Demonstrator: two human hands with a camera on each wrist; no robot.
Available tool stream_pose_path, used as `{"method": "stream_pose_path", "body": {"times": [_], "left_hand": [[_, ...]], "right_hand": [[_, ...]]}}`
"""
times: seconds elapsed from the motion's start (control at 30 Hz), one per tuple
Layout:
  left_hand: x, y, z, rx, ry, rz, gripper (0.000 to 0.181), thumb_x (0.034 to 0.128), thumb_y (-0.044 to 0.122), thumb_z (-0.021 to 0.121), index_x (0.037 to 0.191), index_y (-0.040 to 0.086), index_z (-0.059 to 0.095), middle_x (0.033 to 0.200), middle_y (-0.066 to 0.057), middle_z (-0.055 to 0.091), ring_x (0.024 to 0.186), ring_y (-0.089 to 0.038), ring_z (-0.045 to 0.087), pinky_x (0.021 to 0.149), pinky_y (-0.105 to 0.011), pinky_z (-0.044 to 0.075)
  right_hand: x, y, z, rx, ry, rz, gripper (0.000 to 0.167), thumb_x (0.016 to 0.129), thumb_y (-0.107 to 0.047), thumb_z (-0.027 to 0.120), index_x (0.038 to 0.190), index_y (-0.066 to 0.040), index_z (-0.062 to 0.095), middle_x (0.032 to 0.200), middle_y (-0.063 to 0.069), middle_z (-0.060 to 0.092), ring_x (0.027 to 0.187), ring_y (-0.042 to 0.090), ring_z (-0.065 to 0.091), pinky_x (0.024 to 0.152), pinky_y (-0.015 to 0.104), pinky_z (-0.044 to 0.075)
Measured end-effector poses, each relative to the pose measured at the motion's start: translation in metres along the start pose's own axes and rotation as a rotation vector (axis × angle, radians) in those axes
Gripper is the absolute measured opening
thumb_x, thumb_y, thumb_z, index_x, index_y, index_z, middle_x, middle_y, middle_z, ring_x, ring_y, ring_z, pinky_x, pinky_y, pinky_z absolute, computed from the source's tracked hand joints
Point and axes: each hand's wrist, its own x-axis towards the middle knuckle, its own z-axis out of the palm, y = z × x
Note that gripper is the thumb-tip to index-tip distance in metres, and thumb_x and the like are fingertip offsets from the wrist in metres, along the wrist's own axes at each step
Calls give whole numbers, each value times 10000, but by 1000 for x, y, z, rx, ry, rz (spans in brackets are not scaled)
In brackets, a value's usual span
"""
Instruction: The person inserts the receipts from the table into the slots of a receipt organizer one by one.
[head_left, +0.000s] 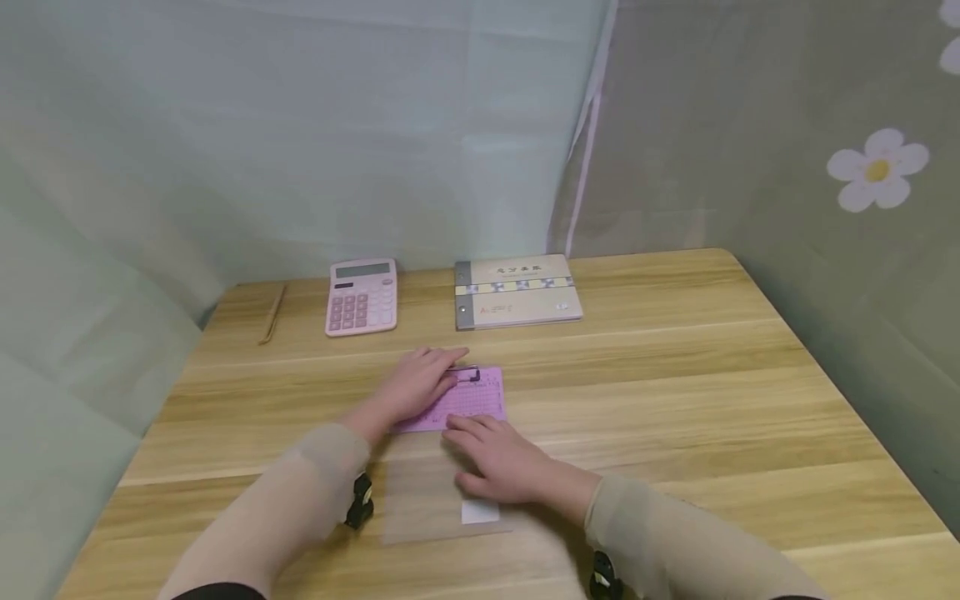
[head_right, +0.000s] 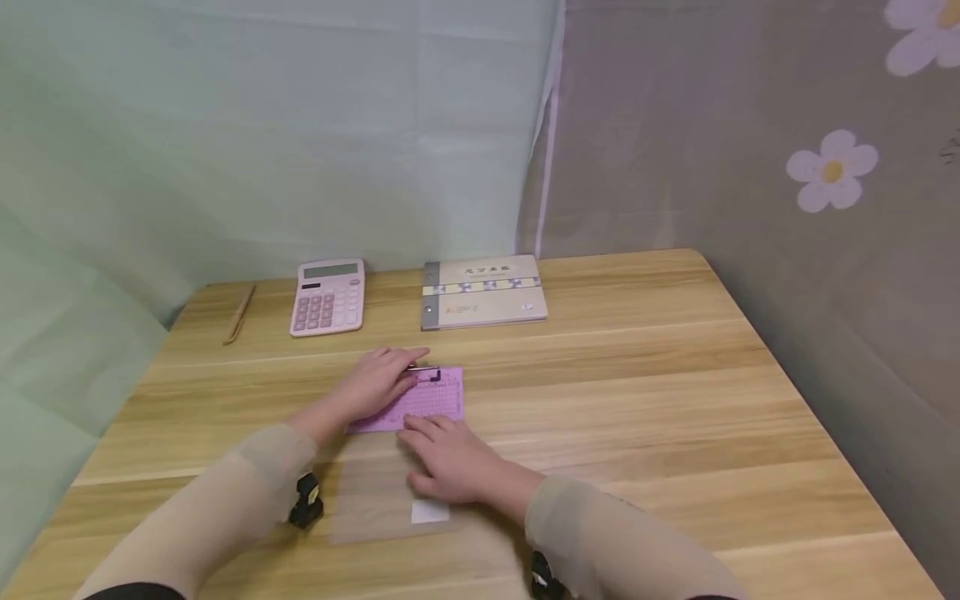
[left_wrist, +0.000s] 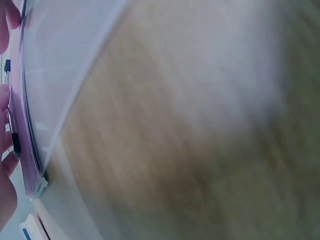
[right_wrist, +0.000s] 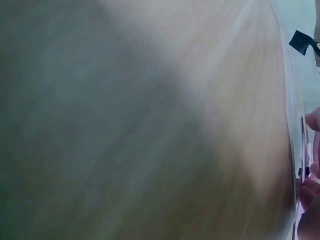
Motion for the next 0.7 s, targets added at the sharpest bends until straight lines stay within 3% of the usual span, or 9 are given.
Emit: {"method": "stream_pose_path", "body": {"times": [0.2,0.47,0.57,0.7], "left_hand": [[-1,-2,-1,-1,8,-23,514,951,262,539,1431,160,384,1298,-81,540,1218,-273,448,1061,-467,284],[-3,-9,0,-88,32,-65,648,926,319,572,1457,68,297,1226,-107,581,1206,-315,461,1064,-489,270],[-5,-15,-7,-124,52,-82,665,918,325,584,1448,39,302,1247,-157,562,1208,-343,463,1060,-498,278],[-12,-24,-21,-108,52,-136,652,922,334,574,1441,32,318,1324,-198,493,1233,-359,437,1057,-502,283]], "right_hand": [[1,4,-1,-20,-16,-18,602,909,-410,533,1413,-113,393,1477,84,336,1323,263,336,1092,407,248],[1,10,-7,7,2,-45,618,918,-418,523,1413,-73,388,1471,101,341,1336,267,320,1099,414,234],[-1,23,-16,-25,10,-29,633,916,-413,533,1420,-62,376,1470,113,341,1342,281,310,1097,432,234],[-11,53,-32,-51,18,39,623,915,-365,547,1420,-46,370,1473,143,324,1345,318,295,1093,456,233]]}}
